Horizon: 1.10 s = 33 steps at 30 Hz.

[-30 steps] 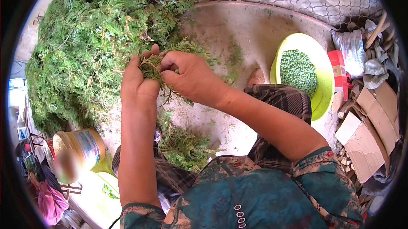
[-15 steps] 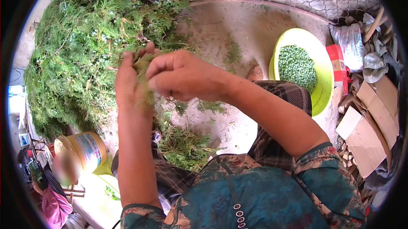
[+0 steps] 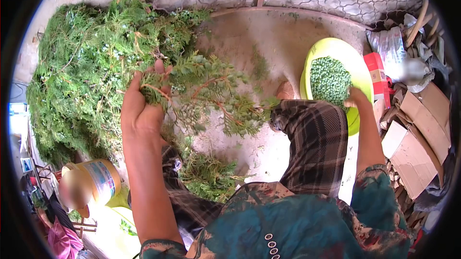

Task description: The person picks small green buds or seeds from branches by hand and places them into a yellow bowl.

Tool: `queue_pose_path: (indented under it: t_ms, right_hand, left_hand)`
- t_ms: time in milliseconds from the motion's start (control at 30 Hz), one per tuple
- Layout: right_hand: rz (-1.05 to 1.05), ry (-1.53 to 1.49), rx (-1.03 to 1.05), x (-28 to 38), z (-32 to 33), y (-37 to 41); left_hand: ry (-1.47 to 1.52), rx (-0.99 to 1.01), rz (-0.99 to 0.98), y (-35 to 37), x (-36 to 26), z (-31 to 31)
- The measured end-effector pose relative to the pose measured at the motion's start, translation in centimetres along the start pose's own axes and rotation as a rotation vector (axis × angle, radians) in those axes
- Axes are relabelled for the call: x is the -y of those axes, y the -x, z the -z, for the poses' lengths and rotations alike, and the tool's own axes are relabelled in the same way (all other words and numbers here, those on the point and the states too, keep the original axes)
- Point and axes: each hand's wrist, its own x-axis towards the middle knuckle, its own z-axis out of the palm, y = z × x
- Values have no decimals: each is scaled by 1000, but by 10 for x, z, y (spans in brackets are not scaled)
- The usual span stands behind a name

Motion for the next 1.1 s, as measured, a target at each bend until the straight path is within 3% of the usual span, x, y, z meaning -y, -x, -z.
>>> queue_pose_path:
  t_ms: [33,100,133,167,200,233,267,300,333,400,433,500,533,600,633,667,700,733,767,800,833,867,900,967,1000,1033,1100]
  right_hand:
    - [-81,-47,520,40,63,22]
    - [-148,-286,48,55,57,1]
    - [-175,-517,56,101,123,-1]
    - [-170,-980,-11,150,181,9]
    - [-62,-1222,52,179,205,2]
    - [271,-1396,-56,215,229,3]
    - [379,-1325,-80,248,248,4]
    - [472,-1070,-52,281,282,16]
    - [733,-1133,-286,306,276,18]
    - [902,-920,-534,352,279,20]
    - [905,-919,-536,364,276,21]
    - [929,-980,-112,378,272,23]
    - [930,-979,-113,378,273,25]
    - [801,-1271,165,374,279,28]
    - [803,-1264,165,373,279,27]
    - [768,-1350,310,371,278,25]
    - [727,-1432,455,369,279,23]
    - [726,-1424,448,367,280,22]
    - [639,-1488,598,366,281,23]
    - [546,-1549,751,366,282,24]
    - [546,-1550,749,366,282,24]
    - [486,-1591,795,367,282,24]
    - [425,-1630,841,368,281,24]
    - [389,-1661,845,372,274,19]
    - [352,-1691,851,373,272,17]
    - [345,-1694,845,372,272,15]
    - [308,-1635,798,371,273,14]
  left_hand:
    - [0,6,-3,-2,0,1]
    - [-40,66,-14,-3,3,5]
    - [-54,69,-6,-3,6,3]
    - [-78,58,-1,-1,8,0]
    - [-94,50,-1,0,10,-4]
    - [-97,59,0,1,10,-6]
    - [-95,77,12,2,11,-7]
    - [-90,95,25,4,13,-9]
    - [-68,25,-60,6,18,-17]
    - [-55,65,-65,7,19,-17]
    - [-52,95,-70,7,18,-15]
    - [-78,95,-64,8,16,-13]
    - [-106,96,-56,8,15,-12]
    - [-208,109,-43,13,12,-13]
    - [-312,124,-28,17,11,-15]
    - [-305,132,-28,19,9,-15]
    - [-449,137,-105,21,8,-16]
    - [-595,141,-183,22,7,-16]
    - [-592,147,-183,22,11,-15]
    - [-860,-16,-564,23,15,-16]
    - [-1113,-192,-951,25,19,-19]
    - [-1258,-218,-1167,30,21,-24]
    - [-1258,-217,-1168,35,21,-29]
    - [-1473,-245,-1671,44,25,-34]
    - [-1289,-119,-1816,48,29,-37]
    - [-1287,-109,-1815,55,29,-37]
    - [-1404,167,-1963,72,27,-36]
